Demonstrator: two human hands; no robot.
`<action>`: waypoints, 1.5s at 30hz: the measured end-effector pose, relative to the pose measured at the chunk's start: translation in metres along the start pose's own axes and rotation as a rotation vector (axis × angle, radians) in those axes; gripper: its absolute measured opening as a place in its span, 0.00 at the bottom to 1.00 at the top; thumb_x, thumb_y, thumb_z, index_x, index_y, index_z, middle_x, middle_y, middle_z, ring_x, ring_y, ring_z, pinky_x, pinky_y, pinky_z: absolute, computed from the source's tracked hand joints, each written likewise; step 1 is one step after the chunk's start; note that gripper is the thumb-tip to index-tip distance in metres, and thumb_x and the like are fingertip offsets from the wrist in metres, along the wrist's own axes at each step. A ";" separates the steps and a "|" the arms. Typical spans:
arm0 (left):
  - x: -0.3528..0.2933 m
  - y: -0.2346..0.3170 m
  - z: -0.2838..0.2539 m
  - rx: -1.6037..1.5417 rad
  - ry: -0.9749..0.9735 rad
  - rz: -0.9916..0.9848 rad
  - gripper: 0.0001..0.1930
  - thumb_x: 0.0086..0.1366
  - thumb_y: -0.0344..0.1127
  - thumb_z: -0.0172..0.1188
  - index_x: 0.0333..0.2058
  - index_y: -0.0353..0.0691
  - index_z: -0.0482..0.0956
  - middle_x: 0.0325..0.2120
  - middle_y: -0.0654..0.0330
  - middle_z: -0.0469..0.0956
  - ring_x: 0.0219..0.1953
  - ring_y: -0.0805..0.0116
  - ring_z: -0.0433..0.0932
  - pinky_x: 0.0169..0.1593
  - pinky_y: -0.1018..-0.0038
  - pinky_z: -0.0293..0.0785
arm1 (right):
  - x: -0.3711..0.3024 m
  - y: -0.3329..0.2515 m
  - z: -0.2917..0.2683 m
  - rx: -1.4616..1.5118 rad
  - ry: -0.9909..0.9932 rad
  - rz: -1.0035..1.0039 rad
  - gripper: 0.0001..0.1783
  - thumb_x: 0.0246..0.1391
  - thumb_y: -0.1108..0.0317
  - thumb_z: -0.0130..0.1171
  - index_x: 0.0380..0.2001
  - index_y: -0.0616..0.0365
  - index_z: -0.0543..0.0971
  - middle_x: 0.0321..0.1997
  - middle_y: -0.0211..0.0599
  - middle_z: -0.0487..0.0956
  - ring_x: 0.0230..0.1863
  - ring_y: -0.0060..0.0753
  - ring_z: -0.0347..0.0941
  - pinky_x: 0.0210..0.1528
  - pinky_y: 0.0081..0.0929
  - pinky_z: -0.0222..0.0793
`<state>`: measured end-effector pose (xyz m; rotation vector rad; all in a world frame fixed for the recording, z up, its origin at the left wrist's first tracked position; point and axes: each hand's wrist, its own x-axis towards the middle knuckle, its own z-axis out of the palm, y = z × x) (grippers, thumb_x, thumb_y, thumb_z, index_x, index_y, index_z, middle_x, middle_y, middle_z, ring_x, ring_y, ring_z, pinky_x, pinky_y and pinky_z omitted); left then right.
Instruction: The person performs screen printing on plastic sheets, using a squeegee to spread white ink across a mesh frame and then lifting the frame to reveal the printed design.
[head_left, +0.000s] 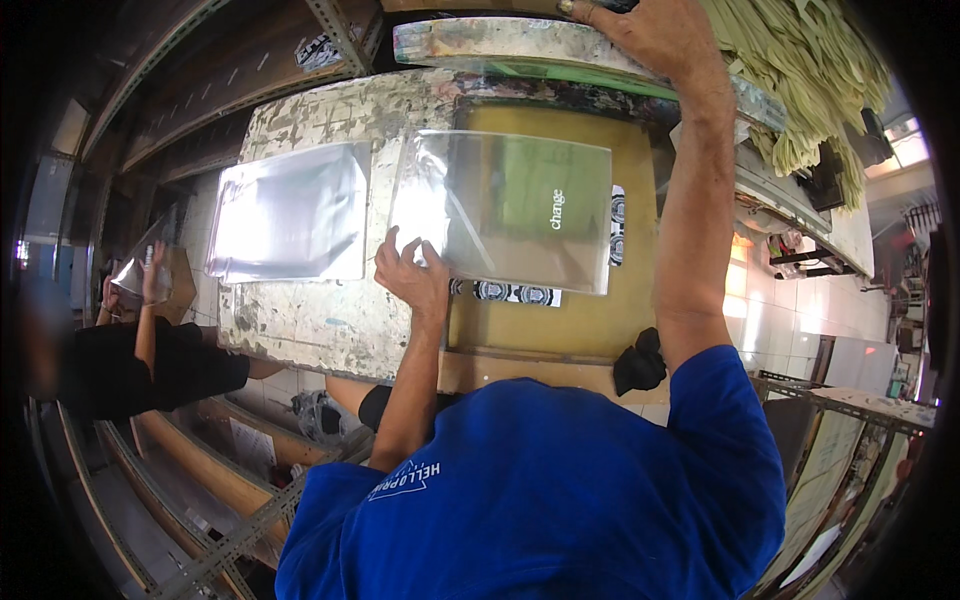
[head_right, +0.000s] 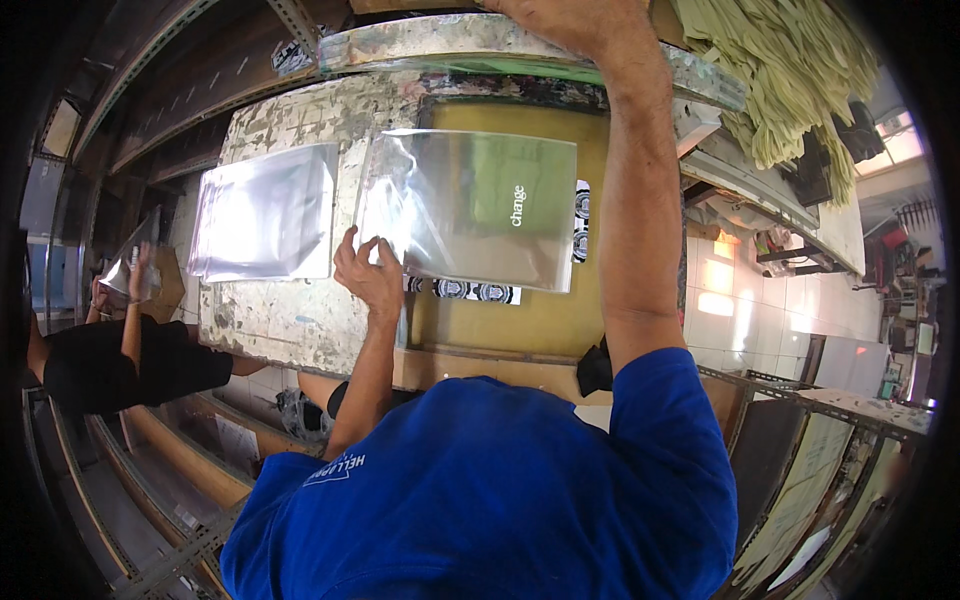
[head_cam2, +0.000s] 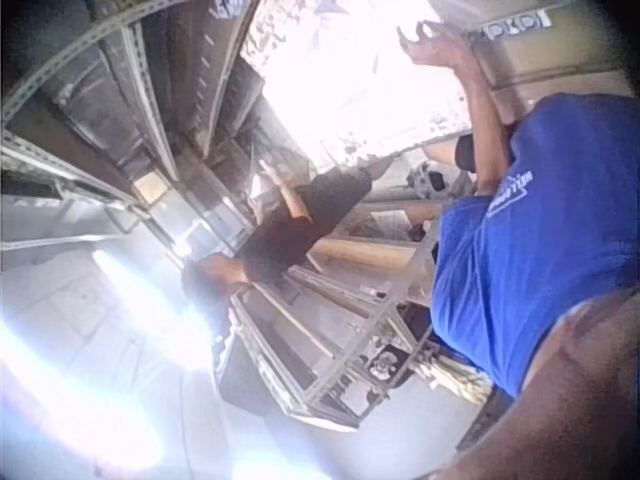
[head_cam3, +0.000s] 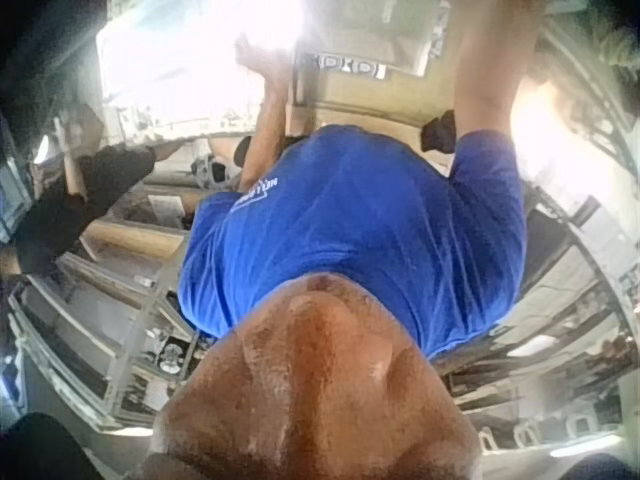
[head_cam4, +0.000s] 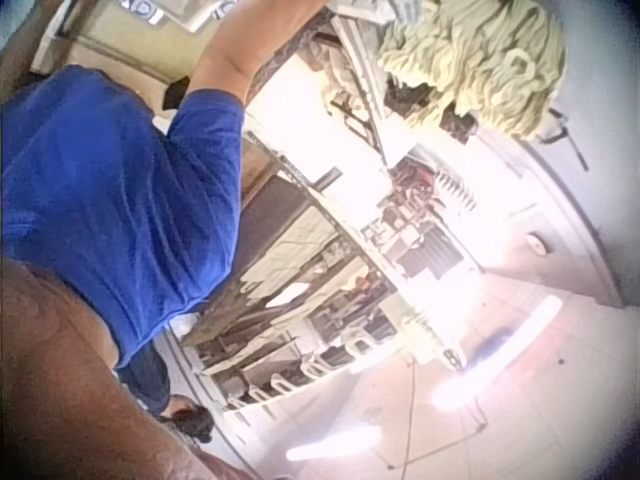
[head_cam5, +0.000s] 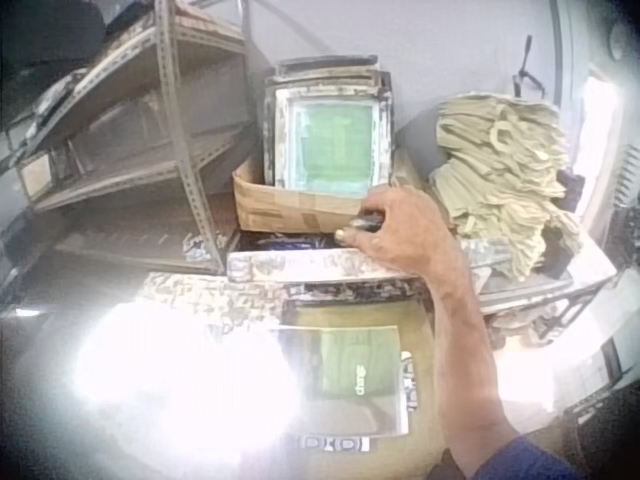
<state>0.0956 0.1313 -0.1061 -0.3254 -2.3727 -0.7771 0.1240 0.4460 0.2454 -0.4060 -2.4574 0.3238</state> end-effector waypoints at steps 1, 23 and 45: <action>0.011 0.008 -0.001 -0.047 0.011 0.004 0.03 0.57 0.32 0.68 0.29 0.41 0.87 0.55 0.58 0.78 0.57 0.54 0.73 0.58 0.54 0.63 | -0.001 -0.001 -0.003 0.026 -0.009 0.013 0.22 0.44 0.52 0.75 0.34 0.60 0.87 0.35 0.48 0.86 0.40 0.48 0.83 0.45 0.38 0.77; 0.114 -0.187 -0.086 -0.350 0.288 -0.589 0.11 0.63 0.30 0.65 0.36 0.23 0.85 0.54 0.49 0.78 0.54 0.55 0.77 0.57 0.60 0.74 | 0.002 -0.004 0.000 0.146 -0.023 0.037 0.22 0.44 0.57 0.77 0.35 0.65 0.86 0.34 0.53 0.85 0.36 0.47 0.83 0.42 0.35 0.76; 0.103 -0.349 -0.138 0.684 0.354 -0.703 0.31 0.59 0.59 0.68 0.53 0.42 0.84 0.60 0.47 0.71 0.65 0.39 0.65 0.59 0.41 0.66 | -0.025 -0.025 0.001 0.051 0.033 -0.063 0.23 0.45 0.57 0.75 0.43 0.59 0.86 0.34 0.49 0.86 0.37 0.47 0.84 0.43 0.35 0.77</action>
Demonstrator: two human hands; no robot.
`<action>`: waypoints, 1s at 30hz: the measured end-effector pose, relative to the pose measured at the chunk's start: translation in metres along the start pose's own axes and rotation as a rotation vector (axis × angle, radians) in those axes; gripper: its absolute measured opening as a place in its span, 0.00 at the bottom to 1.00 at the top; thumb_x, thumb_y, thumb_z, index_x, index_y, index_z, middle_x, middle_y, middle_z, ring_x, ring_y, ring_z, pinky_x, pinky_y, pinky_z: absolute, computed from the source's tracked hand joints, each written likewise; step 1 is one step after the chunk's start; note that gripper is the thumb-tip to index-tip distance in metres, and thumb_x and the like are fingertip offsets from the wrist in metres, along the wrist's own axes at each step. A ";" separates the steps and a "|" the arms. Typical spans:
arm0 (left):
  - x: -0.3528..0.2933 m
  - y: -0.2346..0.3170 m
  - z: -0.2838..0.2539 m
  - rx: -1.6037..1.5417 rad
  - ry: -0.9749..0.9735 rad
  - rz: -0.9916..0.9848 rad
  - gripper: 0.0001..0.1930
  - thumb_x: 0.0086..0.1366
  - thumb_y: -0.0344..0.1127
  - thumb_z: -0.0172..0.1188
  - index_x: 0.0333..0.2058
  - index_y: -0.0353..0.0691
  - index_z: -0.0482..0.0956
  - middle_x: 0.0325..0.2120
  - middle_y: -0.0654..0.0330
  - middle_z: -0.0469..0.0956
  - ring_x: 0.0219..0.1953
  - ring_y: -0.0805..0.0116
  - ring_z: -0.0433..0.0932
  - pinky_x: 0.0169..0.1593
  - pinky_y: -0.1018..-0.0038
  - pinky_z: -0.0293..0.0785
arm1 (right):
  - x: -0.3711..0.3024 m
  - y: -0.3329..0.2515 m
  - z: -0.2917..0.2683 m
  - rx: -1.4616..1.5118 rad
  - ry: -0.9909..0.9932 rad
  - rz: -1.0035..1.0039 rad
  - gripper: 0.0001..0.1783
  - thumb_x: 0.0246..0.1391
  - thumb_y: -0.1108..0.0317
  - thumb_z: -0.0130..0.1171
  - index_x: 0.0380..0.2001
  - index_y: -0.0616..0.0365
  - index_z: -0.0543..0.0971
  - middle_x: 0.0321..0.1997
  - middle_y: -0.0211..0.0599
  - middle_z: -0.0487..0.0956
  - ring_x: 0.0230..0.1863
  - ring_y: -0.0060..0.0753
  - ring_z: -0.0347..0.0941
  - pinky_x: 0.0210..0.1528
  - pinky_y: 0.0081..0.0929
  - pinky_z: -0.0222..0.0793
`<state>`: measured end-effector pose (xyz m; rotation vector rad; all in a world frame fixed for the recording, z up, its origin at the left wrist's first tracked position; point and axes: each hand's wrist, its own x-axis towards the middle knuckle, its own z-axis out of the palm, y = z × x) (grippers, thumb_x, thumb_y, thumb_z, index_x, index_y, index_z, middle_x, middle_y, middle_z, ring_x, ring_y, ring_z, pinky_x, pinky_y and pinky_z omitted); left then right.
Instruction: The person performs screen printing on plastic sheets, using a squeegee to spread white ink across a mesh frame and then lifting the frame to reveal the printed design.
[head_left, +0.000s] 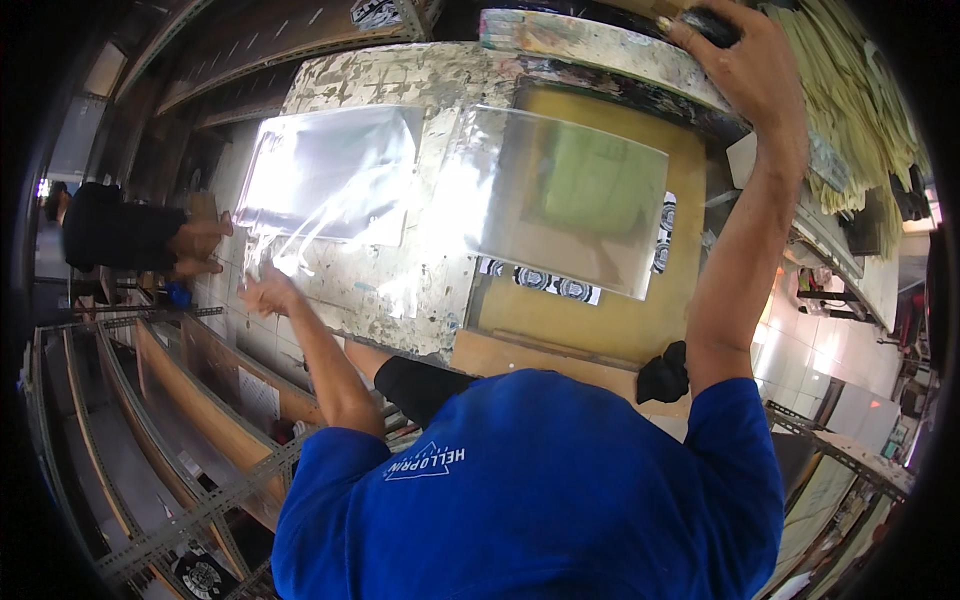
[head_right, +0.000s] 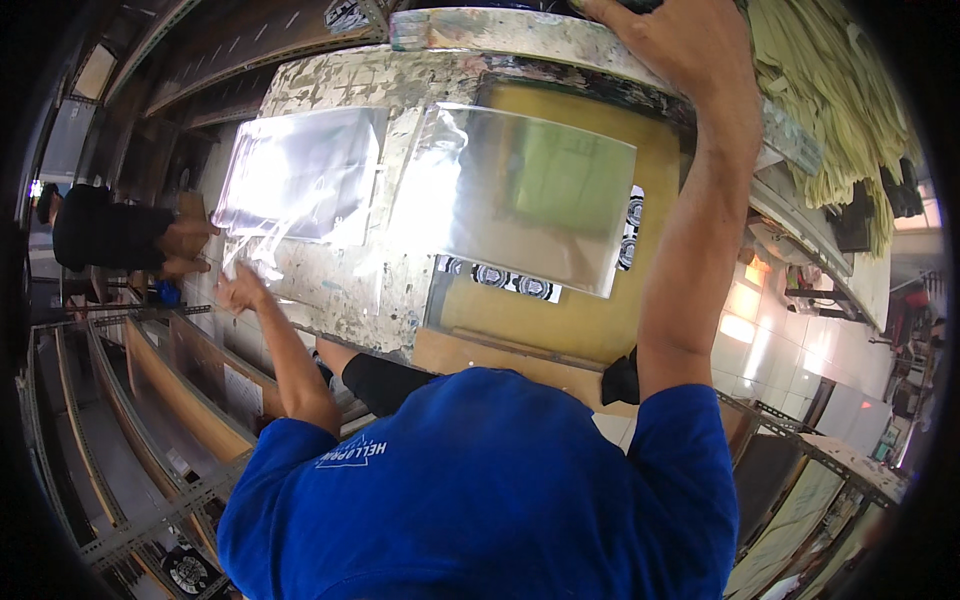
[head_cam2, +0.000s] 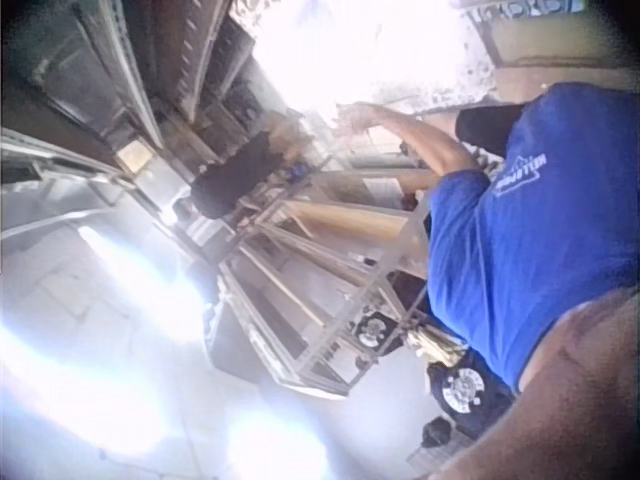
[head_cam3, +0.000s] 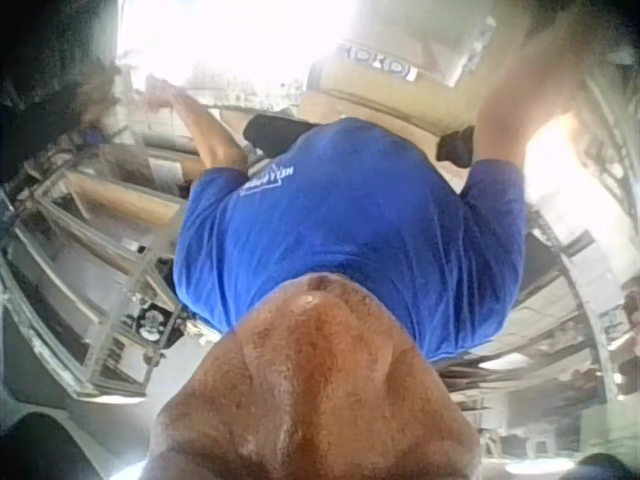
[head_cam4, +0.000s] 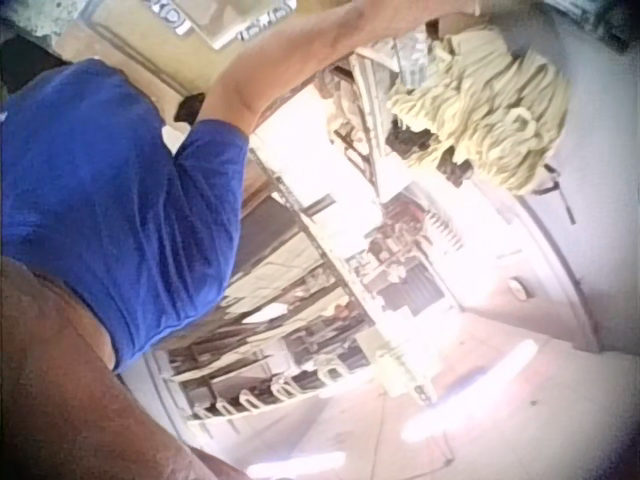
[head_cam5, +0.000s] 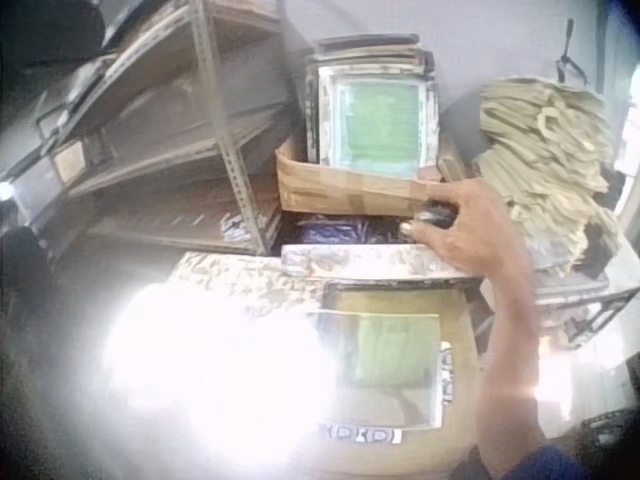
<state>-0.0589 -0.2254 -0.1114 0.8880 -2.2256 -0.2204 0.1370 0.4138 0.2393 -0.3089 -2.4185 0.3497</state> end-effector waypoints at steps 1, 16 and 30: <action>-0.021 0.025 -0.001 -0.054 0.004 0.164 0.32 0.60 0.59 0.69 0.53 0.39 0.83 0.59 0.46 0.72 0.64 0.38 0.66 0.59 0.44 0.67 | 0.004 0.032 0.006 0.001 -0.053 -0.005 0.23 0.47 0.54 0.75 0.43 0.57 0.87 0.34 0.47 0.86 0.36 0.46 0.84 0.41 0.34 0.77; -0.290 0.222 -0.235 -1.571 -1.572 0.009 0.57 0.45 0.19 0.77 0.73 0.28 0.52 0.60 0.50 0.74 0.56 0.62 0.77 0.59 0.66 0.74 | -0.174 0.019 0.062 0.028 -0.013 -0.026 0.21 0.43 0.55 0.78 0.38 0.53 0.86 0.33 0.41 0.85 0.34 0.44 0.79 0.37 0.39 0.70; -0.339 0.125 -0.154 -0.857 -0.910 0.858 0.40 0.34 0.49 0.83 0.47 0.35 0.84 0.62 0.48 0.71 0.60 0.46 0.67 0.63 0.51 0.61 | -0.267 0.057 0.159 -0.143 -0.630 0.169 0.43 0.42 0.63 0.76 0.65 0.35 0.73 0.50 0.44 0.78 0.55 0.47 0.71 0.54 0.48 0.57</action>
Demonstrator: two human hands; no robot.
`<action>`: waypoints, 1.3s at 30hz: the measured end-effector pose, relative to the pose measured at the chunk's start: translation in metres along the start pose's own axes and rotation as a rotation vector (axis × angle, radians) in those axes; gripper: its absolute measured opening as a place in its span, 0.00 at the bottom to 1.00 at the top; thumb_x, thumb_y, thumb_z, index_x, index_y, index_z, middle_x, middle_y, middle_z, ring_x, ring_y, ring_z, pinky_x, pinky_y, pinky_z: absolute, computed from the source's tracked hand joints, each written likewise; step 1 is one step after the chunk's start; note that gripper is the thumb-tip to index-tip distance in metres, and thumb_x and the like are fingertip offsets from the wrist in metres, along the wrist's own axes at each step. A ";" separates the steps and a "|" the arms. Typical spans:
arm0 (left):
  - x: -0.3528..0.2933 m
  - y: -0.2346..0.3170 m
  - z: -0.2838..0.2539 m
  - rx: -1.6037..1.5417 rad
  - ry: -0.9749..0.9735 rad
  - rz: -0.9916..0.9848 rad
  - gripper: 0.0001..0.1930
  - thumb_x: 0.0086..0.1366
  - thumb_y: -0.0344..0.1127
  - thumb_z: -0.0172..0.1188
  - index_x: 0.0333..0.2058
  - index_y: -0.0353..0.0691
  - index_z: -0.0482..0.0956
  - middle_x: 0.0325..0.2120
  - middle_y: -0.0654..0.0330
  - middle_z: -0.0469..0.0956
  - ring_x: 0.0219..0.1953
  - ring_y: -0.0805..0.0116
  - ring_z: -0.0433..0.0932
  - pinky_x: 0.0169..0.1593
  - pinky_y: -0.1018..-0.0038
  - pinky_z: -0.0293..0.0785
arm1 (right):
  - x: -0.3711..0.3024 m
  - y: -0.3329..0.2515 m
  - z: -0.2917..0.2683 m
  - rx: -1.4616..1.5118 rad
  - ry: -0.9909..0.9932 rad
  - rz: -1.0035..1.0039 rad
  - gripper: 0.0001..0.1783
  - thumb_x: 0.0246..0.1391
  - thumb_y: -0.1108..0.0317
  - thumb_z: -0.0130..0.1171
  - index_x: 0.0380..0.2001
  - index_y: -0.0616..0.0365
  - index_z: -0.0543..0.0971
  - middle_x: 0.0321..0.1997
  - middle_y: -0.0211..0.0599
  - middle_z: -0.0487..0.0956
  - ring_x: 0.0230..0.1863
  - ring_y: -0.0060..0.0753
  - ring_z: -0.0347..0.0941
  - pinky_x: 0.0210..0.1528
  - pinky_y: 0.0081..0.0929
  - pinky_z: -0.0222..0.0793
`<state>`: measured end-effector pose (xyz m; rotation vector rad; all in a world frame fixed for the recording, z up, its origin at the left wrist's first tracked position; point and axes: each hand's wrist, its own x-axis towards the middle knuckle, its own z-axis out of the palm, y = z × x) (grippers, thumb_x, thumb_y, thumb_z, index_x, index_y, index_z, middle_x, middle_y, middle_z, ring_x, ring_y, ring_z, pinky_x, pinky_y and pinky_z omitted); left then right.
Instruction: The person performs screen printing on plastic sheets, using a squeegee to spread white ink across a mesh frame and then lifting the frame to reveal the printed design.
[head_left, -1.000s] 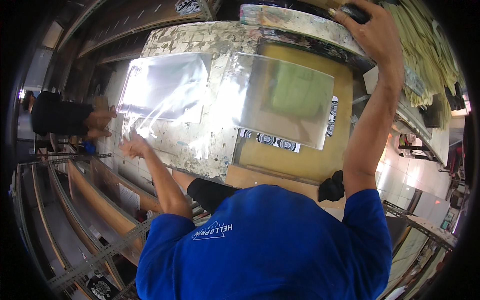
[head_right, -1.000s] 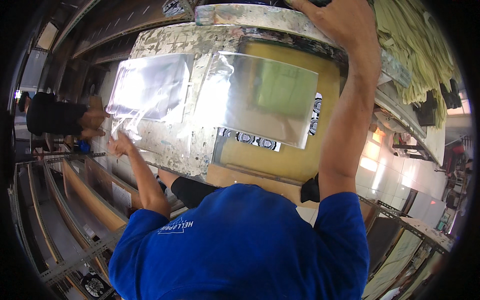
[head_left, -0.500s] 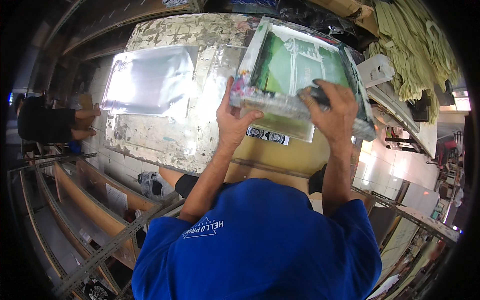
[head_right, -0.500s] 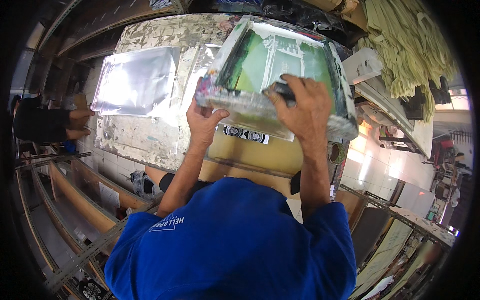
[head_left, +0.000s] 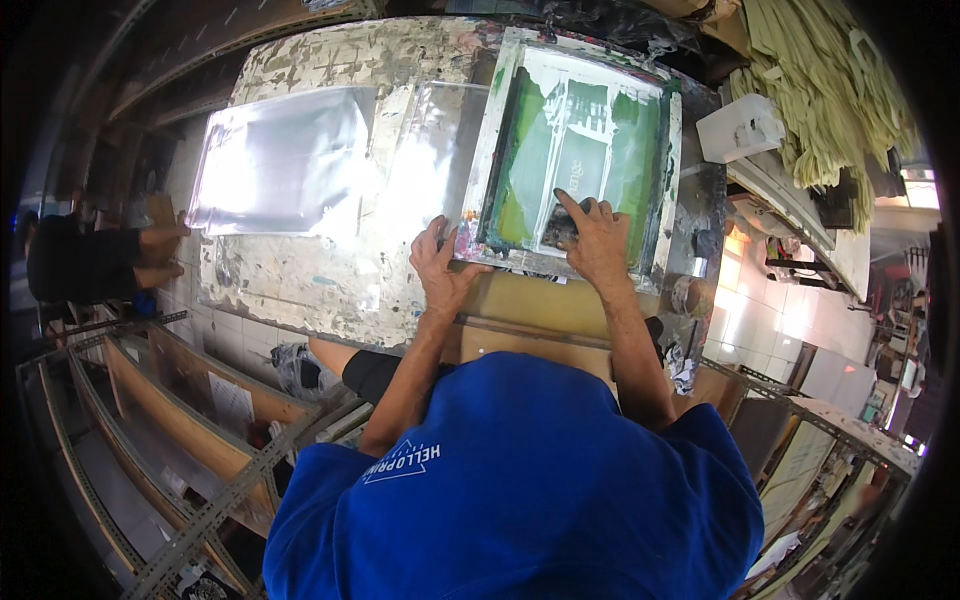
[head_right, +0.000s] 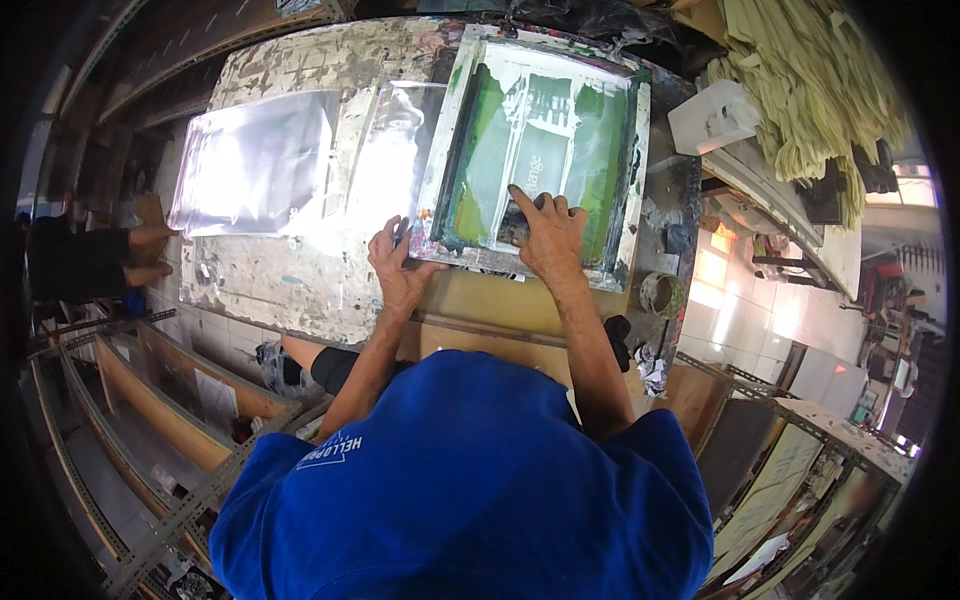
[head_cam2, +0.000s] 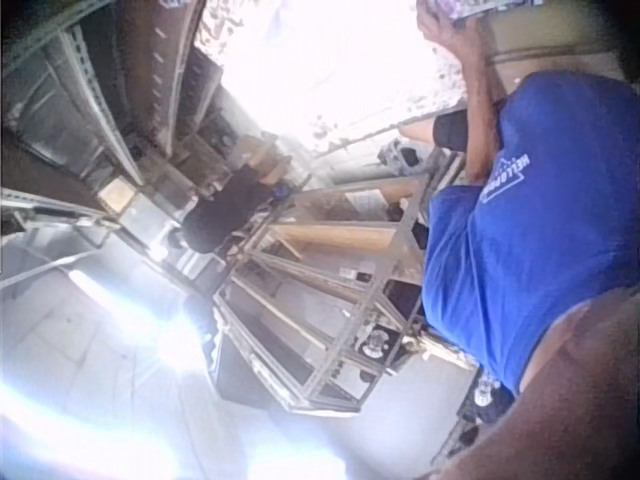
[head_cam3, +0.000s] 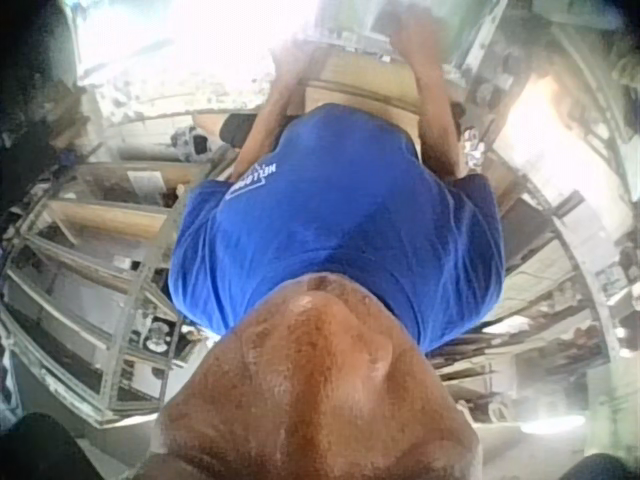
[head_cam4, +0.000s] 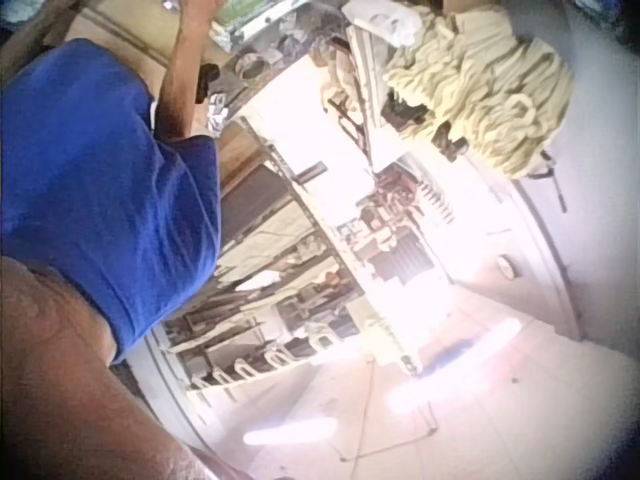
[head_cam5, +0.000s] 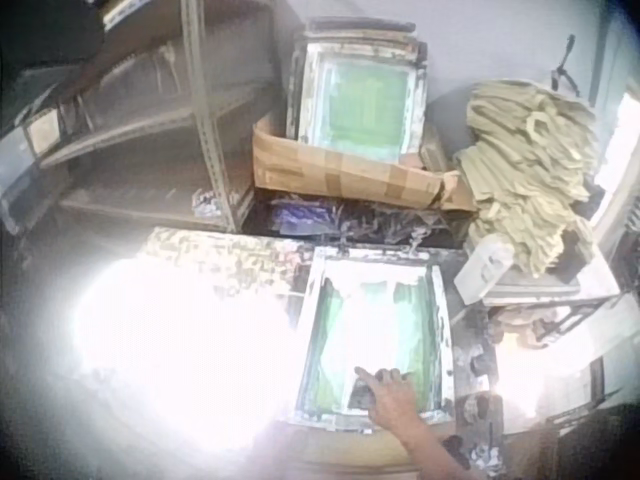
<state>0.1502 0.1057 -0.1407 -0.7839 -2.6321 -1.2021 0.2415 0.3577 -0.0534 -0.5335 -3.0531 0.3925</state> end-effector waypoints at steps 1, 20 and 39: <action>0.000 0.000 0.001 -0.001 0.006 -0.002 0.39 0.33 0.50 0.83 0.46 0.35 0.85 0.62 0.48 0.71 0.60 0.45 0.67 0.63 0.50 0.61 | 0.004 0.003 0.003 0.016 0.021 0.007 0.43 0.41 0.64 0.76 0.65 0.35 0.73 0.50 0.44 0.77 0.55 0.47 0.70 0.54 0.48 0.57; -0.006 0.000 -0.005 -0.054 -0.015 0.004 0.44 0.45 0.51 0.79 0.60 0.38 0.77 0.58 0.50 0.73 0.62 0.49 0.64 0.65 0.54 0.56 | 0.184 0.092 -0.025 -0.010 0.244 -0.061 0.26 0.50 0.62 0.69 0.55 0.41 0.80 0.44 0.46 0.83 0.51 0.52 0.77 0.51 0.50 0.70; 0.068 0.097 -0.052 -0.406 0.253 -0.073 0.36 0.52 0.35 0.78 0.59 0.32 0.77 0.47 0.53 0.76 0.54 0.57 0.68 0.61 0.63 0.63 | 0.000 -0.034 -0.133 0.073 0.576 -0.187 0.21 0.42 0.58 0.74 0.40 0.52 0.85 0.34 0.41 0.81 0.38 0.47 0.75 0.41 0.41 0.65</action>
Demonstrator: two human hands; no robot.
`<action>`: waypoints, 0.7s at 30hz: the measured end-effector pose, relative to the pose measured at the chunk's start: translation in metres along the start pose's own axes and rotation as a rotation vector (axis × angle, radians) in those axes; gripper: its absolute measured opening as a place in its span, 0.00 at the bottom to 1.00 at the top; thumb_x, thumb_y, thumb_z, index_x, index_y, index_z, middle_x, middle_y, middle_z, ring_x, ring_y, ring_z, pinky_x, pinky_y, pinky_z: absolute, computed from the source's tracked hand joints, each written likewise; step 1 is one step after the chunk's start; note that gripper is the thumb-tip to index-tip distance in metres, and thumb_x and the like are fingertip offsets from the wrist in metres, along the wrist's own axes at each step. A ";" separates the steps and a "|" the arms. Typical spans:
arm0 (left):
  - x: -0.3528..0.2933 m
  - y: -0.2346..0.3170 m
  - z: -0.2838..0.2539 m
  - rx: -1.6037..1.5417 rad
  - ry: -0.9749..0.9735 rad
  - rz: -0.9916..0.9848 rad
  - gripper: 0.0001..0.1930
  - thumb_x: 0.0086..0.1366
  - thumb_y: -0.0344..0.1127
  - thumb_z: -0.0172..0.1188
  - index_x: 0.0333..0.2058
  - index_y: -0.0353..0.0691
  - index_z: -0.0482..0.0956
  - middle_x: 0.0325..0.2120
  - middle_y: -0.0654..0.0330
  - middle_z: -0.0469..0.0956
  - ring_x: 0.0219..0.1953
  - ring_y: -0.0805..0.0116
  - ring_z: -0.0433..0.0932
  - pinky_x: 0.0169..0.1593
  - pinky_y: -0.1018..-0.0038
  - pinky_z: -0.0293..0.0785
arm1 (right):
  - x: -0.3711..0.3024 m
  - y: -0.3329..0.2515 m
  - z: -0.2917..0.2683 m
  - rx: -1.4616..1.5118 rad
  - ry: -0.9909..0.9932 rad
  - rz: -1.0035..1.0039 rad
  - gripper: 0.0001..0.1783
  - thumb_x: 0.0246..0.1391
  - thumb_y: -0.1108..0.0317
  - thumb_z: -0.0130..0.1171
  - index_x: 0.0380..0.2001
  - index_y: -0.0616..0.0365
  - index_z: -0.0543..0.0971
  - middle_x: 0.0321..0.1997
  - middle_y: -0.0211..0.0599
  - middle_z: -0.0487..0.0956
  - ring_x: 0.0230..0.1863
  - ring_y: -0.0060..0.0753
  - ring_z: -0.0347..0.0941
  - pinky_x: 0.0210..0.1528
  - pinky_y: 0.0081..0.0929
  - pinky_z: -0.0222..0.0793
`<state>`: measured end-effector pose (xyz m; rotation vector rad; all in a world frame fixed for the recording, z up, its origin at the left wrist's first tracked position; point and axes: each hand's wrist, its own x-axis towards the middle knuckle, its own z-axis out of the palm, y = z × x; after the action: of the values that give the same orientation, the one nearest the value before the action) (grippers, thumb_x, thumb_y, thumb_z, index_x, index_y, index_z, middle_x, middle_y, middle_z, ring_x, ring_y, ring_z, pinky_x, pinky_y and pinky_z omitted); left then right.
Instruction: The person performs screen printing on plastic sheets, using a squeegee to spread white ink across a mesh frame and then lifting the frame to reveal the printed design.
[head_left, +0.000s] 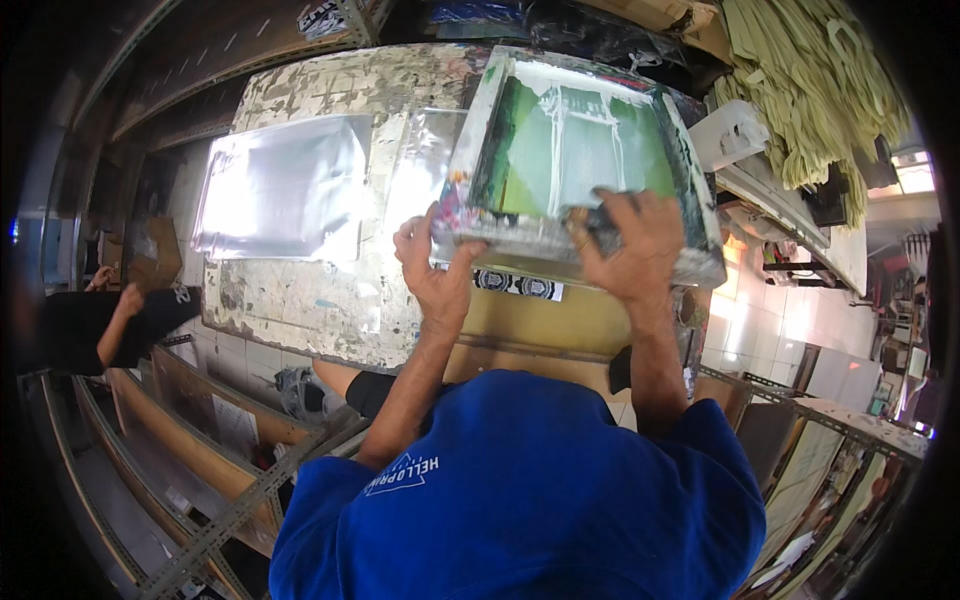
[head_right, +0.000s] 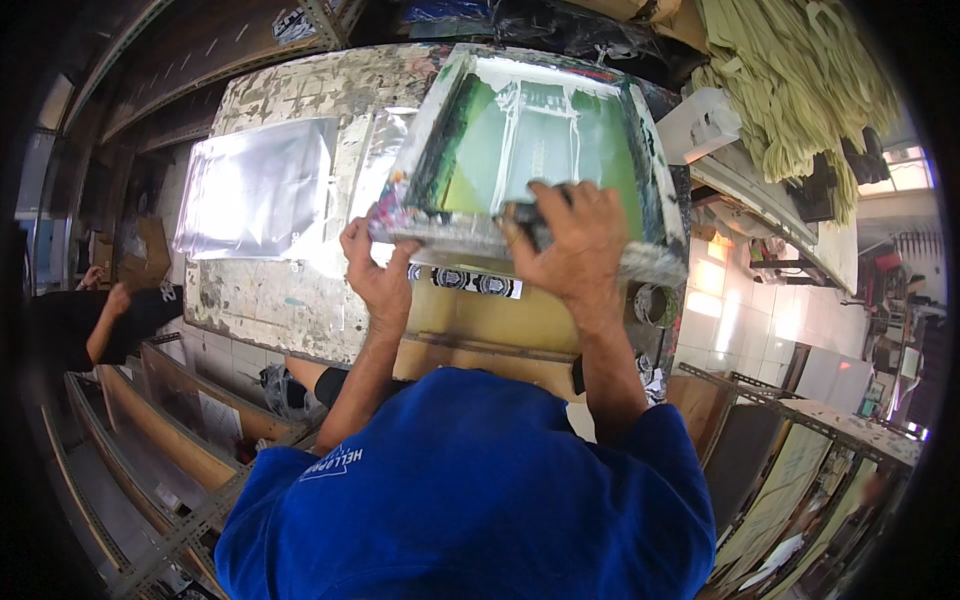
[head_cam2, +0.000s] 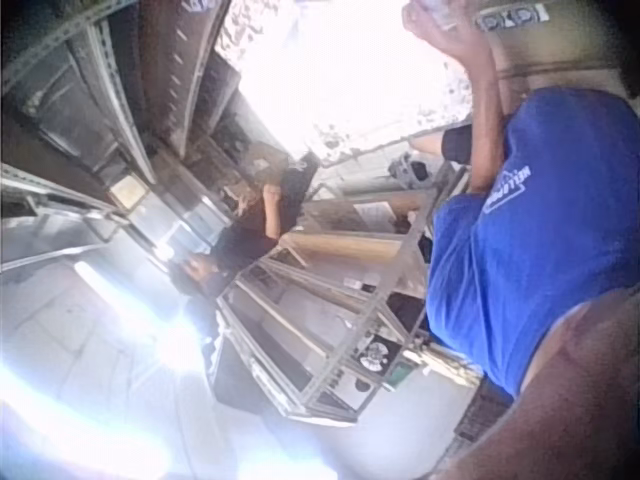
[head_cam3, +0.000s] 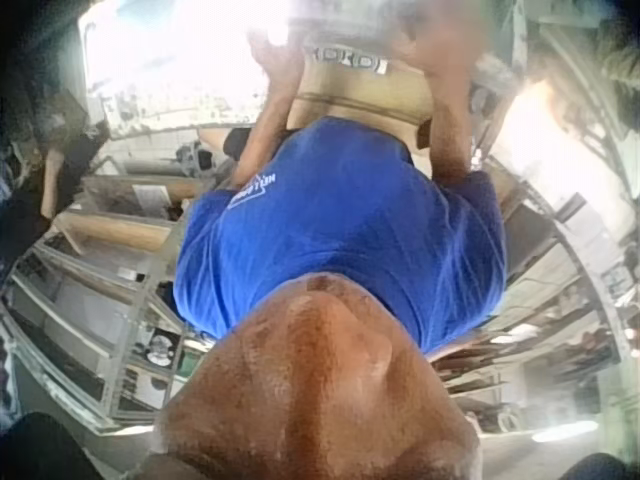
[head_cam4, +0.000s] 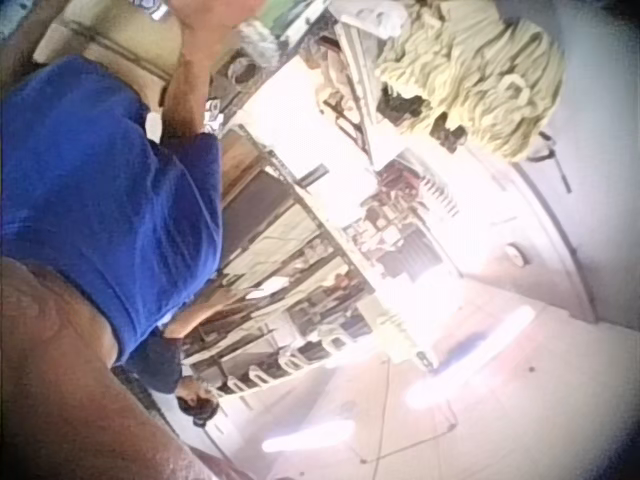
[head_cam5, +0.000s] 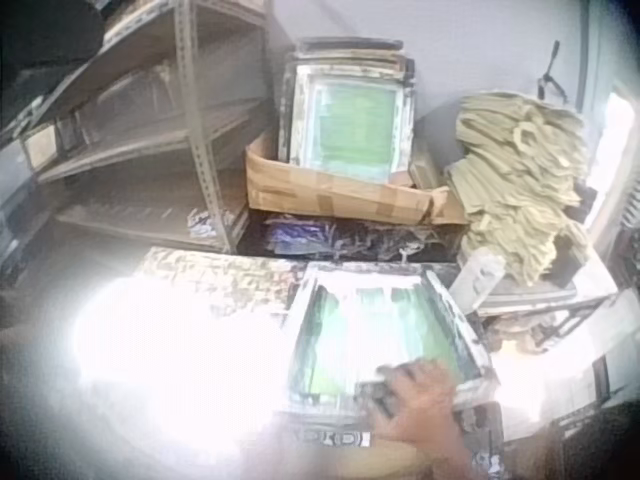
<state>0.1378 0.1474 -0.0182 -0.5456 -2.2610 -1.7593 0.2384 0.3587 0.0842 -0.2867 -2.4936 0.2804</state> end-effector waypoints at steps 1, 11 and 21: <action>0.012 0.010 0.003 -0.069 0.038 -0.018 0.35 0.53 0.33 0.77 0.60 0.32 0.77 0.47 0.52 0.75 0.54 0.57 0.69 0.61 0.64 0.64 | 0.014 0.003 -0.004 -0.012 0.064 0.004 0.20 0.41 0.57 0.75 0.39 0.52 0.85 0.34 0.41 0.81 0.37 0.47 0.75 0.40 0.42 0.66; 0.043 -0.043 0.003 0.295 0.024 -0.120 0.21 0.65 0.35 0.64 0.55 0.31 0.80 0.54 0.48 0.78 0.59 0.51 0.71 0.60 0.53 0.66 | 0.174 0.016 -0.063 0.113 0.078 0.015 0.23 0.44 0.59 0.74 0.43 0.61 0.86 0.36 0.52 0.86 0.37 0.48 0.83 0.43 0.36 0.76; -0.022 -0.132 0.002 0.995 -0.074 0.003 0.15 0.60 0.40 0.66 0.40 0.35 0.88 0.65 0.54 0.71 0.64 0.48 0.66 0.61 0.47 0.58 | 0.217 0.024 -0.077 0.054 -0.041 0.157 0.21 0.46 0.55 0.73 0.35 0.63 0.88 0.33 0.50 0.87 0.34 0.44 0.84 0.41 0.37 0.78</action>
<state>0.1020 0.1177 -0.1436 -0.3766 -2.7592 -0.4342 0.1153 0.4501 0.2578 -0.4603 -2.5031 0.4204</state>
